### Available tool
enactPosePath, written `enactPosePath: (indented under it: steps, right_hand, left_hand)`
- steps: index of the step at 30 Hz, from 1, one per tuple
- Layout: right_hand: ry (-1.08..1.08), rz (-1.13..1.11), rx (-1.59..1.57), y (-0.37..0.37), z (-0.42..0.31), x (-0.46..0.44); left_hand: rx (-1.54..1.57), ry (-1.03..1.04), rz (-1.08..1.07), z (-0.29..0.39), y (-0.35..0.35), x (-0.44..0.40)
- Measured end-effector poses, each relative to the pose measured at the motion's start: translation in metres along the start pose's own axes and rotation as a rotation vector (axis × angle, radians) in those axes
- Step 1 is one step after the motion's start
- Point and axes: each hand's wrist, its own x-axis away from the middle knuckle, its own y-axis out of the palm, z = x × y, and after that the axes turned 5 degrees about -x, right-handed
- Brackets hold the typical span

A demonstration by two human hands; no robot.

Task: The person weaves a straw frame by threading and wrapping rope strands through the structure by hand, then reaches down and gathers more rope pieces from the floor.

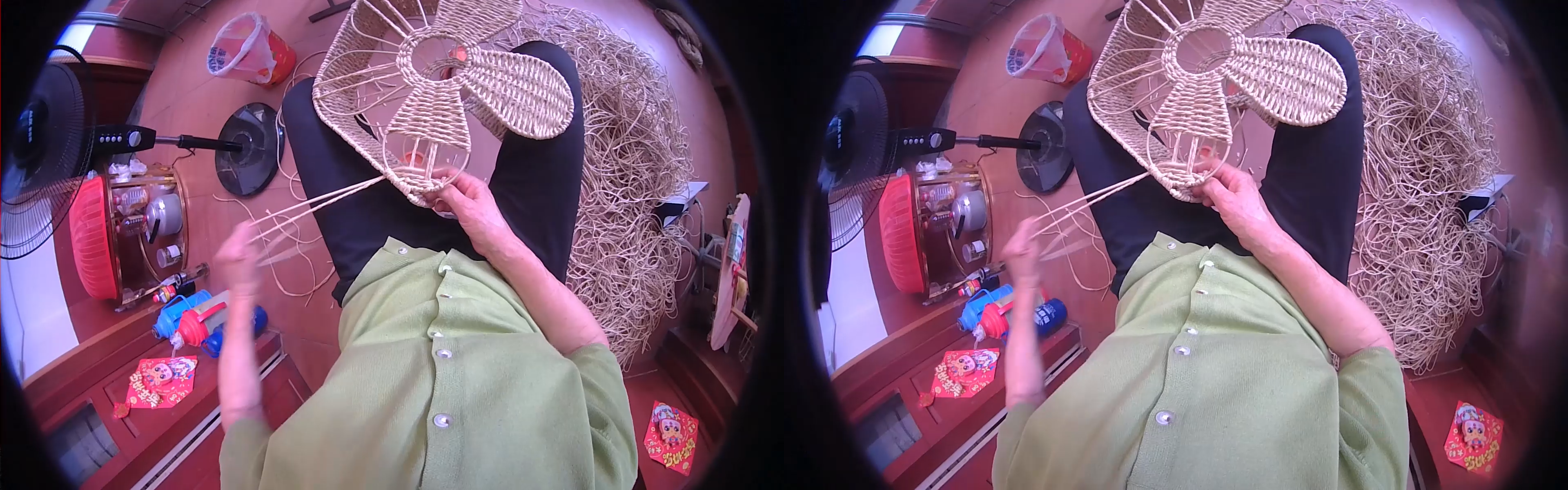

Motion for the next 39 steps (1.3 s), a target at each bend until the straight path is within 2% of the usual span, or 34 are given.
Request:
enactPosePath:
  steps: [1, 2, 3, 5, 6, 7, 8, 9, 10, 12, 14, 16, 17, 21, 24, 27, 29, 31, 33, 34, 36, 37, 38, 39]
  right_hand:
    - [-0.078, 0.013, 0.164, 0.002, -0.004, 0.006]
    - [-0.157, 0.027, 0.327, 0.006, -0.014, 0.016]
    - [-0.239, 0.042, 0.494, 0.009, -0.024, 0.025]
    - [-0.38, 0.026, 0.711, 0.009, -0.036, 0.04]
    - [-0.449, 0.02, 0.826, 0.009, -0.041, 0.047]
    - [-0.454, 0.046, 0.866, 0.013, -0.048, 0.054]
    - [-0.613, 0.074, 0.977, 0.016, -0.053, 0.055]
    - [-0.779, 0.102, 1.084, 0.019, -0.059, 0.054]
    - [-0.95, 0.133, 1.186, 0.022, -0.062, 0.051]
    - [-0.999, 0.154, 1.288, 0.032, -0.066, 0.039]
    - [-1.033, 0.145, 1.384, 0.039, -0.065, 0.025]
    - [-0.989, 0.122, 1.436, 0.042, -0.056, 0.015]
    - [-0.982, 0.128, 1.431, 0.045, -0.052, 0.011]
    - [-0.95, 0.116, 1.349, 0.044, -0.045, 0.007]
    - [-0.939, 0.094, 1.315, 0.042, -0.046, 0.01]
    - [-0.96, 0.096, 1.267, 0.042, -0.048, 0.011]
    - [-0.937, 0.128, 1.224, 0.052, -0.06, 0.013]
    - [-0.987, 0.019, 1.192, 0.066, -0.072, 0.001]
    - [-0.99, -0.171, 1.131, 0.073, -0.078, -0.02]
    - [-0.695, -0.274, 0.794, 0.074, -0.085, -0.028]
    - [-0.103, -0.435, 0.11, 0.079, -0.106, -0.039]
    - [-0.206, -0.351, 0.209, 0.077, -0.12, -0.045]
    - [-0.272, -0.362, 0.225, 0.069, -0.13, -0.058]
    - [-0.332, -0.336, 0.279, 0.067, -0.141, -0.065]
  left_hand:
    - [-0.227, -0.223, -0.081, -0.064, -0.02, 0.016]
    - [-0.294, -0.379, -0.06, -0.163, -0.036, 0.047]
    - [-0.62, -0.417, -0.374, -0.217, -0.081, 0.064]
    - [-0.868, -0.852, -0.619, -0.246, -0.124, 0.075]
    - [-0.986, -0.677, -0.632, -0.168, -0.126, 0.052]
    - [-0.787, -0.397, -0.667, -0.149, -0.117, 0.033]
    - [-0.533, -0.258, -0.634, -0.1, -0.095, 0.005]
    - [-0.215, -0.035, -0.418, -0.05, -0.068, -0.012]
    - [0.024, 0.048, -0.355, 0.01, -0.043, -0.034]
    - [0.331, 0.107, -0.239, 0.117, -0.004, -0.052]
    - [0.321, 0.194, -0.19, 0.16, 0.024, -0.057]
    - [0.218, 0.231, -0.257, 0.172, 0.037, -0.062]
    - [0.16, 0.372, -0.168, 0.171, 0.043, -0.063]
    - [1.127, -0.378, -0.654, 0.161, 0.037, -0.071]
    - [1.446, -0.527, -0.762, 0.16, 0.032, -0.074]
    - [1.528, -0.47, -0.831, 0.157, 0.033, -0.086]
    - [1.343, -0.382, -0.77, 0.165, 0.018, -0.094]
    - [1.131, -0.235, -0.717, 0.179, -0.01, -0.105]
    - [1.149, -0.04, -0.515, 0.173, -0.01, -0.113]
    - [1.151, 0.061, -0.413, 0.169, -0.01, -0.119]
    - [1.13, 0.081, -0.334, 0.169, -0.003, -0.121]
    - [1.104, 0.083, -0.299, 0.175, 0.008, -0.117]
    - [1.08, 0.084, -0.267, 0.176, 0.021, -0.112]
    - [0.912, 0.187, -0.285, 0.165, 0.039, -0.104]
